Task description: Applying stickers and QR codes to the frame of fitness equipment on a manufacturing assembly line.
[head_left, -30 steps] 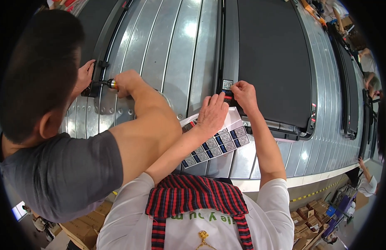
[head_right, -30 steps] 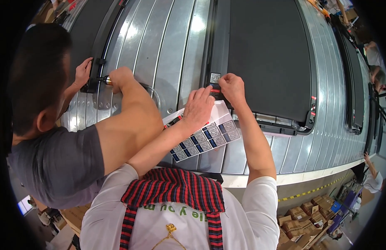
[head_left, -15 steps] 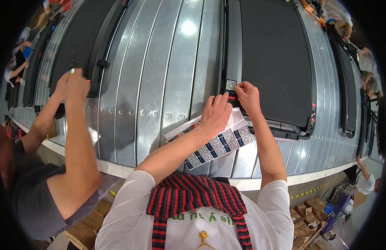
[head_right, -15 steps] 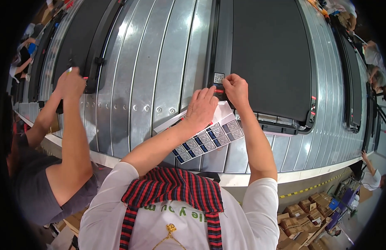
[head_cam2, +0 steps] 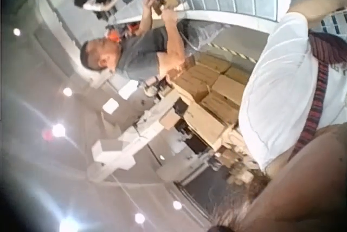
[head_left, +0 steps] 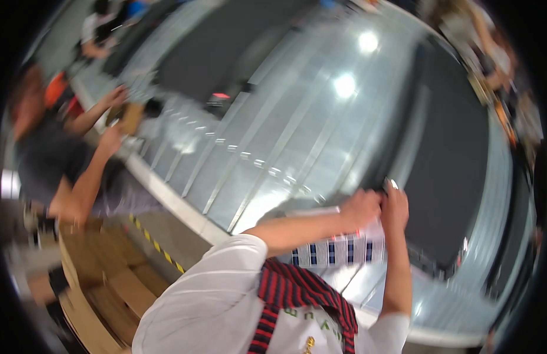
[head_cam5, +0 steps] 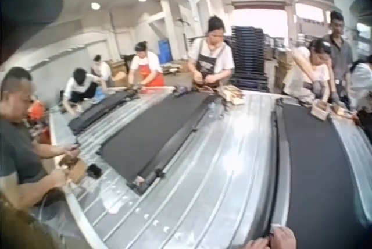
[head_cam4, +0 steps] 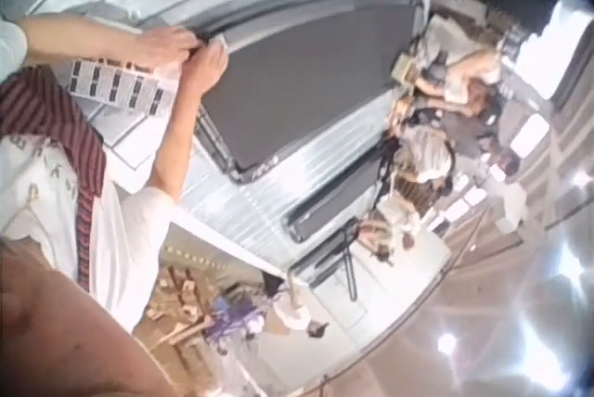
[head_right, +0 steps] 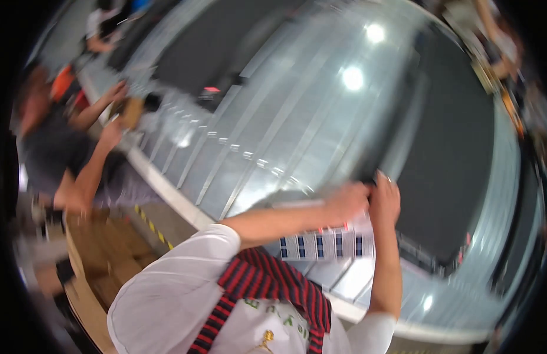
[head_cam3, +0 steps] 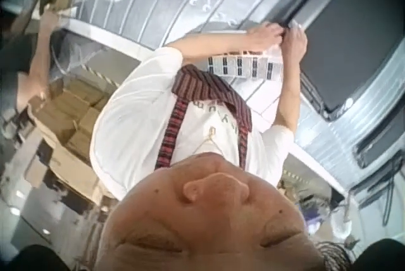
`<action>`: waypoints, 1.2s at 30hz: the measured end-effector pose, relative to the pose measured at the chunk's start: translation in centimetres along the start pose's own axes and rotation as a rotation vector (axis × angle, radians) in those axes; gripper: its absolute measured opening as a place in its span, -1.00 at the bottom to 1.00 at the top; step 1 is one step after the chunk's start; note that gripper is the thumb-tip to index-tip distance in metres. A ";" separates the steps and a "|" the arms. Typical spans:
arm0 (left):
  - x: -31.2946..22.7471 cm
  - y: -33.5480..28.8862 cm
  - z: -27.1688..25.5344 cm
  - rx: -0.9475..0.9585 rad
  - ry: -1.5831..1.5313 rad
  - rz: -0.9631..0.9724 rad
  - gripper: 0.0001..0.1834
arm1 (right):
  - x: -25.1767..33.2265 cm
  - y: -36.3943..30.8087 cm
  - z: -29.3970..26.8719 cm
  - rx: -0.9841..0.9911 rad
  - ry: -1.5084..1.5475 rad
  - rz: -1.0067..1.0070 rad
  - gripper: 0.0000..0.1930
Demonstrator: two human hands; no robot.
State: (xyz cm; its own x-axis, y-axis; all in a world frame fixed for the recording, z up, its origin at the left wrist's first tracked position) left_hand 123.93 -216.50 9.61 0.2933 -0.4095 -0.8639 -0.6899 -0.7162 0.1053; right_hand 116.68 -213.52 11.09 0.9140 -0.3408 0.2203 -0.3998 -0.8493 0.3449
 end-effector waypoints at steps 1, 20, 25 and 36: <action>-2.2 -2.9 -0.2 -0.086 0.262 0.623 -0.86 | 0.8 -1.1 0.4 0.003 0.033 -0.004 -0.61; 9.6 -12.2 -32.0 -0.721 -0.112 -0.273 -0.71 | 19.6 -10.0 3.7 0.609 1.653 0.973 -0.48; 18.6 -15.2 -36.3 -0.712 0.080 -0.436 -0.70 | 26.0 -13.2 8.0 0.647 1.075 0.758 -0.70; 24.7 -14.0 -37.0 -0.432 0.058 -0.496 -0.52 | 32.3 -18.4 13.8 0.315 1.228 1.142 -0.67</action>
State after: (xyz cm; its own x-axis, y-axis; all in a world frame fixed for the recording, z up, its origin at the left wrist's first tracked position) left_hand 165.30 -237.54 5.05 0.5516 0.0066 -0.8341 -0.1393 -0.9852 -0.0999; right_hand 154.53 -214.50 -0.67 -0.4535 -0.4275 0.7820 -0.5988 -0.5038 -0.6226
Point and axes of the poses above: each hand's wrist, its own y-axis towards the middle knuckle, its own z-axis out of the palm, x = y × z, the point moved 10 cm from there along y, towards the middle knuckle, and after that the axes turned 14 degrees about -x, right-handed, at the moved point
